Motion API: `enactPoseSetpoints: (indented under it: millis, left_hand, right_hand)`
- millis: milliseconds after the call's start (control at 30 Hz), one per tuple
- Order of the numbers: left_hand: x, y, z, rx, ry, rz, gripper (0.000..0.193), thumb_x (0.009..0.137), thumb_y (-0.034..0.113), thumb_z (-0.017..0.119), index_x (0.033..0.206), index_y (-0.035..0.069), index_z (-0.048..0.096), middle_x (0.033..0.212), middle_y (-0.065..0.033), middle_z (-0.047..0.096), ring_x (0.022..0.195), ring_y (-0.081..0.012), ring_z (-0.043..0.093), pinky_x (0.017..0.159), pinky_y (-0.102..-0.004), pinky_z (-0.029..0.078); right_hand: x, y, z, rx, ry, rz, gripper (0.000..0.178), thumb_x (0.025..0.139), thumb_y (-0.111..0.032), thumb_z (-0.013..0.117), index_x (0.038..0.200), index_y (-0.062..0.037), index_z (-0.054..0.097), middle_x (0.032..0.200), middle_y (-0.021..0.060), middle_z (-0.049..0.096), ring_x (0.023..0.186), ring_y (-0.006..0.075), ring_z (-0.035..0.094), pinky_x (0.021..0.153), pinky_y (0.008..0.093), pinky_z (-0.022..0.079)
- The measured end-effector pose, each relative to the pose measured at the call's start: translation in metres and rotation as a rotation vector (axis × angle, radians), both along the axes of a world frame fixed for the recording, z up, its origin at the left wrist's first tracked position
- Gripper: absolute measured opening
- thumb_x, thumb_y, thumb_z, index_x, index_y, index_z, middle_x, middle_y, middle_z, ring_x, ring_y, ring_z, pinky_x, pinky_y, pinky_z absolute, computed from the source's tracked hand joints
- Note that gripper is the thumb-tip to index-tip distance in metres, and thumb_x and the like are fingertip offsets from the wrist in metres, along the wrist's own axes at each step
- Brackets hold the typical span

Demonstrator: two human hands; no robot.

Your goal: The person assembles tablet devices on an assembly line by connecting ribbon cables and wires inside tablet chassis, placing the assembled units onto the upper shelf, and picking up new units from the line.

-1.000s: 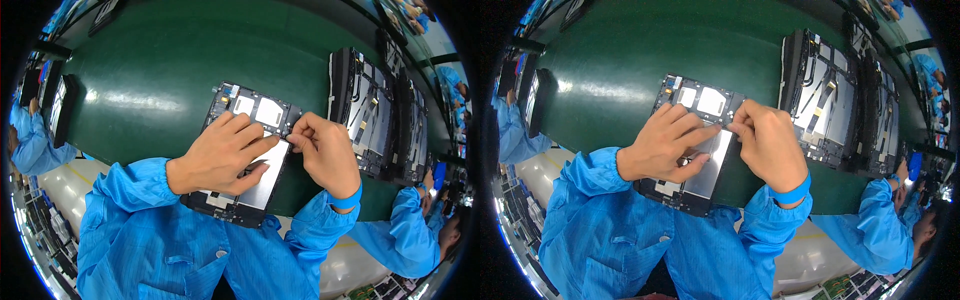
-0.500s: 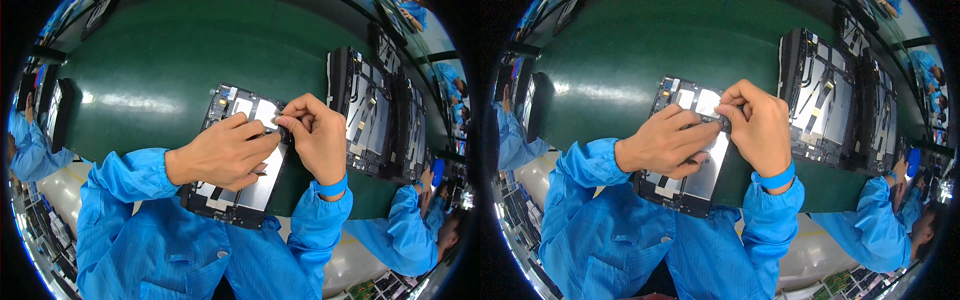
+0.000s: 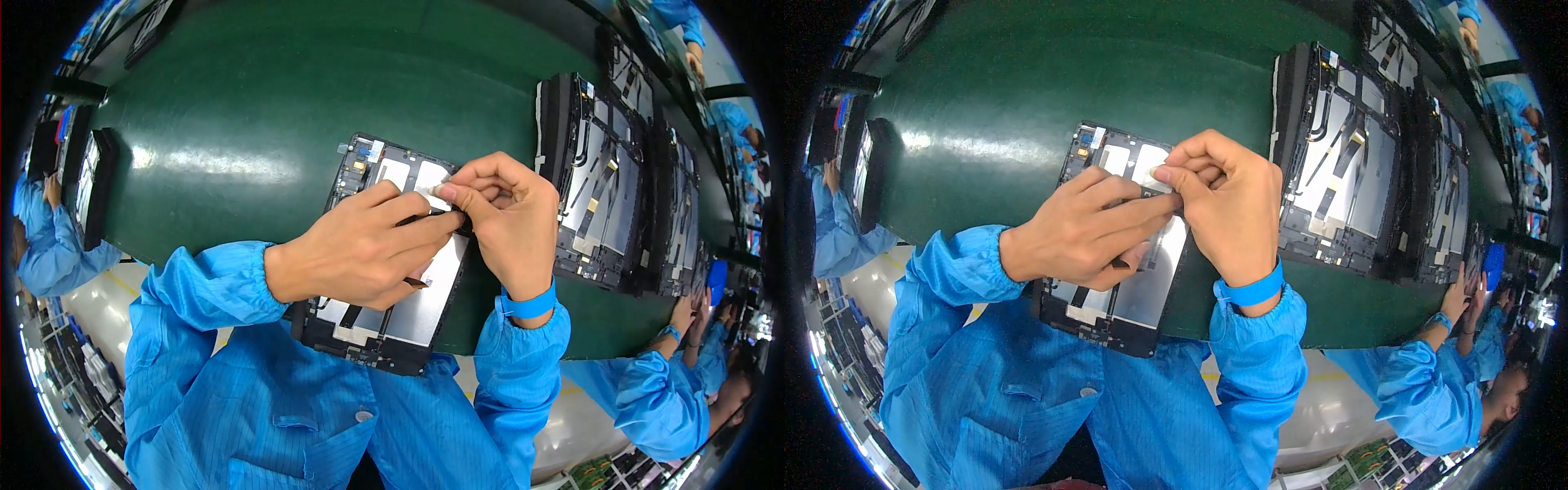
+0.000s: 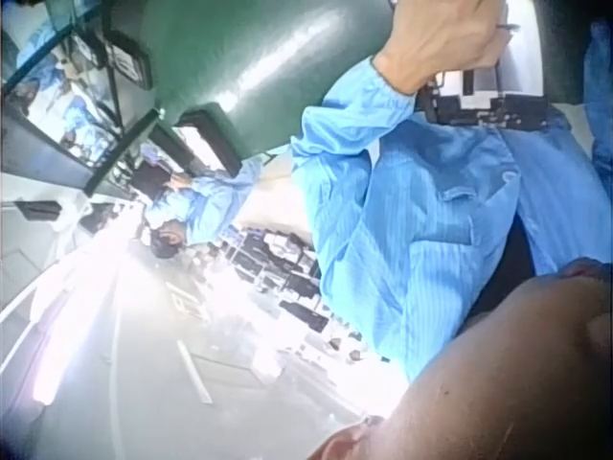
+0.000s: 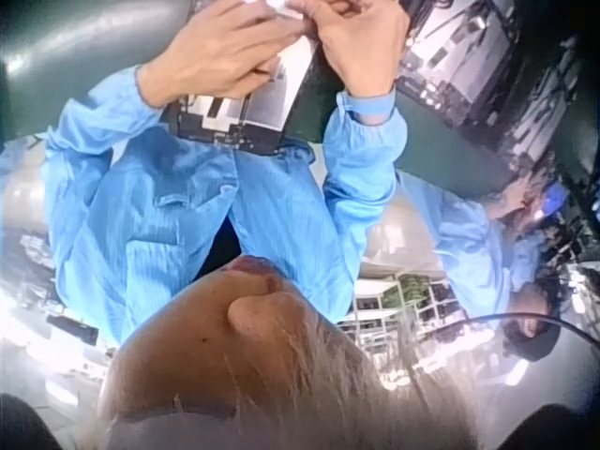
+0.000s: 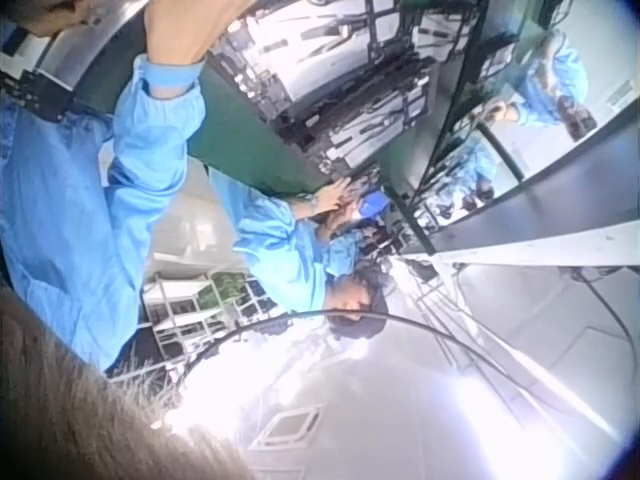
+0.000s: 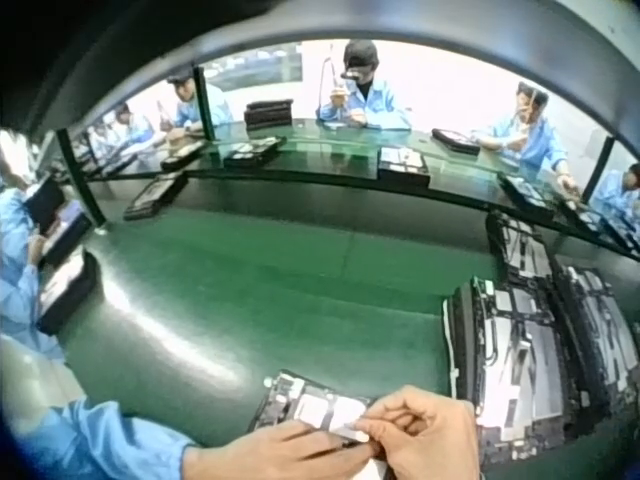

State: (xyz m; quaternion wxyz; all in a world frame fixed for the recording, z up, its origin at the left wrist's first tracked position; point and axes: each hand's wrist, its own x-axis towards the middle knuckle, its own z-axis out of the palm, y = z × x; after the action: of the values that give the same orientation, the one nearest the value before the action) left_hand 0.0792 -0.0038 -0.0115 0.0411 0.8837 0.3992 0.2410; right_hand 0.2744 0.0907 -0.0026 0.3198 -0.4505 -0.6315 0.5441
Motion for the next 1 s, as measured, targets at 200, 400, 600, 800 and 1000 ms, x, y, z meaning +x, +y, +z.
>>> enactPoseSetpoints:
  millis: [200, 400, 600, 800, 1000]
  left_hand:
    - [-0.002, 0.003, -0.001, -0.009, -0.044, -0.023, 0.055, 0.070, 0.017, 0.078, 0.122, -0.001, 0.077, 0.131, -0.0104, 0.074, 0.097, -0.0252, 0.065, 0.082, -0.0410, 0.050]
    - [-0.006, 0.016, 0.004, 0.009, -0.036, -0.094, 0.049, 0.069, 0.018, 0.078, 0.115, 0.000, 0.076, 0.125, -0.0105, 0.074, 0.096, -0.0258, 0.065, 0.082, -0.0416, 0.051]
    - [-0.009, 0.020, 0.001, -0.004, -0.049, -0.133, 0.047, 0.068, 0.018, 0.079, 0.111, 0.000, 0.076, 0.123, -0.0101, 0.074, 0.096, -0.0255, 0.065, 0.081, -0.0421, 0.051]
    - [-0.011, 0.019, -0.002, -0.026, -0.080, -0.151, 0.049, 0.065, 0.022, 0.081, 0.109, 0.001, 0.076, 0.125, -0.0090, 0.074, 0.100, -0.0259, 0.064, 0.083, -0.0424, 0.051]
    - [-0.011, 0.019, -0.006, -0.014, -0.083, -0.150, 0.052, 0.062, 0.026, 0.084, 0.108, 0.002, 0.075, 0.128, -0.0093, 0.072, 0.104, -0.0268, 0.063, 0.084, -0.0424, 0.051]
  right_hand:
    - [0.000, 0.000, -0.001, 0.009, -0.015, 0.001, 0.009, 0.088, 0.006, 0.086, 0.093, 0.0030, 0.080, 0.078, 0.0075, 0.078, 0.073, 0.0068, 0.071, 0.063, 0.0243, 0.055]
    - [0.002, 0.002, 0.011, 0.053, -0.193, 0.011, 0.012, 0.086, 0.005, 0.089, 0.094, 0.0022, 0.081, 0.075, 0.0065, 0.078, 0.059, 0.0065, 0.056, 0.055, 0.0284, 0.047]
    - [0.019, 0.001, 0.026, -0.058, -0.273, 0.170, 0.077, 0.086, 0.014, 0.074, 0.157, -0.0087, 0.057, 0.140, 0.0145, 0.060, 0.078, 0.0146, 0.056, 0.071, 0.0295, 0.051]
    - [0.026, 0.004, 0.024, -0.140, -0.221, 0.321, 0.078, 0.086, 0.017, 0.073, 0.159, -0.0096, 0.057, 0.119, 0.0101, 0.057, 0.078, 0.0152, 0.053, 0.075, 0.0310, 0.053]
    - [0.026, 0.006, 0.028, -0.208, -0.237, 0.347, 0.079, 0.087, 0.019, 0.071, 0.159, -0.0099, 0.057, 0.120, 0.0086, 0.056, 0.080, 0.0145, 0.051, 0.077, 0.0295, 0.054]
